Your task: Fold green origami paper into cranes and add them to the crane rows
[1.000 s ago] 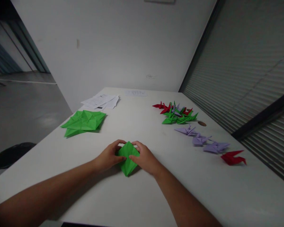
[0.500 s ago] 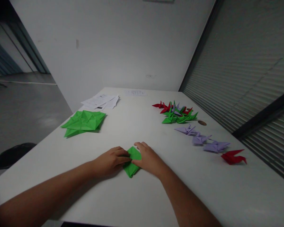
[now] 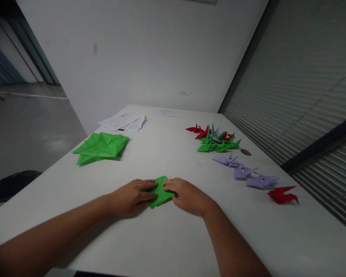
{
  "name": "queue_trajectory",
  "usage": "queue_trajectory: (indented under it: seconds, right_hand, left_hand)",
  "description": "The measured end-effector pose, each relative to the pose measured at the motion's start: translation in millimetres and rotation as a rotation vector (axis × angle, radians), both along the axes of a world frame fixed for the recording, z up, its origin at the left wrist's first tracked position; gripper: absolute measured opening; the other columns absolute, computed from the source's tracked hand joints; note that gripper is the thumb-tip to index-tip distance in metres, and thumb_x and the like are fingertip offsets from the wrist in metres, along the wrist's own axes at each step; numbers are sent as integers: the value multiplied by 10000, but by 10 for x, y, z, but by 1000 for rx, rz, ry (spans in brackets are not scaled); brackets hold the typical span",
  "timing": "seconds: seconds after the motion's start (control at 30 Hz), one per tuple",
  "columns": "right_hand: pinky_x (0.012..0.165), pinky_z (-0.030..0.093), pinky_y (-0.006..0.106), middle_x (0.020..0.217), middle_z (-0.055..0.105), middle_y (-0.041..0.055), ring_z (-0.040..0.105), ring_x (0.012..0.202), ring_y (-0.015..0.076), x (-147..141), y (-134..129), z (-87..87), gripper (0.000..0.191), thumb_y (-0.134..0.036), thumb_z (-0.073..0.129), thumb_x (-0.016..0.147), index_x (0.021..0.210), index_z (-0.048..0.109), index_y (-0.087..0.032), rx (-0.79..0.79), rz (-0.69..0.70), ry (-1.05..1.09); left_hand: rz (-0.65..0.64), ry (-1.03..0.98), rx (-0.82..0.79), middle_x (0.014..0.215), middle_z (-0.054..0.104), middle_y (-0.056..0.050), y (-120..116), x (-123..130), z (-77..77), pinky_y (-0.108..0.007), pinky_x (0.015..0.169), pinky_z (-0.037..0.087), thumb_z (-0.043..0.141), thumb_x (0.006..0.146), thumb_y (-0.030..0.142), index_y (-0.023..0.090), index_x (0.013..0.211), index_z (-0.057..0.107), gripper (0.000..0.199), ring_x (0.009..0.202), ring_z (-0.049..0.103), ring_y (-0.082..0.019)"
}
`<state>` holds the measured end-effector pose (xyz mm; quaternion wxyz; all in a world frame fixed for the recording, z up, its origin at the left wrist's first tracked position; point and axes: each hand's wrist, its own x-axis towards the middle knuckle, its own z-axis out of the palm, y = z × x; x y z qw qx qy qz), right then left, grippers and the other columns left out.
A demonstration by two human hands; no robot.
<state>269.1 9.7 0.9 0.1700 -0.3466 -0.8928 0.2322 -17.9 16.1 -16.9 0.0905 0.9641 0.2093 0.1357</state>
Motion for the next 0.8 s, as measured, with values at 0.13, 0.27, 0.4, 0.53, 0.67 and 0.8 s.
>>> queue_trajectory:
  seconds: [0.13,0.27,0.4,0.53,0.67,0.8]
  right_hand:
    - [1076,493,433,1244,736,102,645,1193,245,-31,6,54,411,-27,604,828,1169,741,-212,27,7,33]
    - [1016,507,404,1142,758,82,659,1099,228,-48,11,107,275,-96,631,901,1103,768,-223,-37,37,26]
    - [1031,483,417,1131,763,63,640,1101,234,-44,19,104,305,-95,624,905,1115,776,-257,-109,10,32]
    - [1010,480,407,1079,761,54,640,1059,232,-47,28,102,218,-179,631,939,1064,784,-269,-161,-9,55]
    - [905,490,341,998,739,45,653,959,211,-61,33,92,152,-247,628,962,1006,773,-243,-198,-98,69]
    - [759,463,285,869,703,22,625,801,179,-91,51,26,130,-244,623,958,946,744,-197,-230,-190,111]
  left_hand:
    - [9,11,-28,1512,546,-188,-9,-36,18,-526,1115,485,648,912,237,218,1344,661,433,1384,546,-363]
    - [-7,6,-37,1568,486,-164,-16,-71,34,-588,1168,402,665,911,305,225,1344,649,440,1477,413,-404]
    - [-10,-41,9,1537,511,-149,-61,-43,83,-616,1187,350,661,903,291,205,1260,682,367,1458,404,-419]
    - [-76,-62,-17,1236,691,-146,-106,23,118,-449,1097,482,615,906,180,157,1193,689,298,1189,622,-294]
    - [-114,-62,-40,1252,694,-162,-104,18,121,-433,1071,518,627,918,213,148,1216,675,309,1206,635,-295]
    - [-128,-40,-33,1358,651,-200,-85,-24,113,-445,1122,500,642,928,262,119,1262,656,364,1281,612,-312]
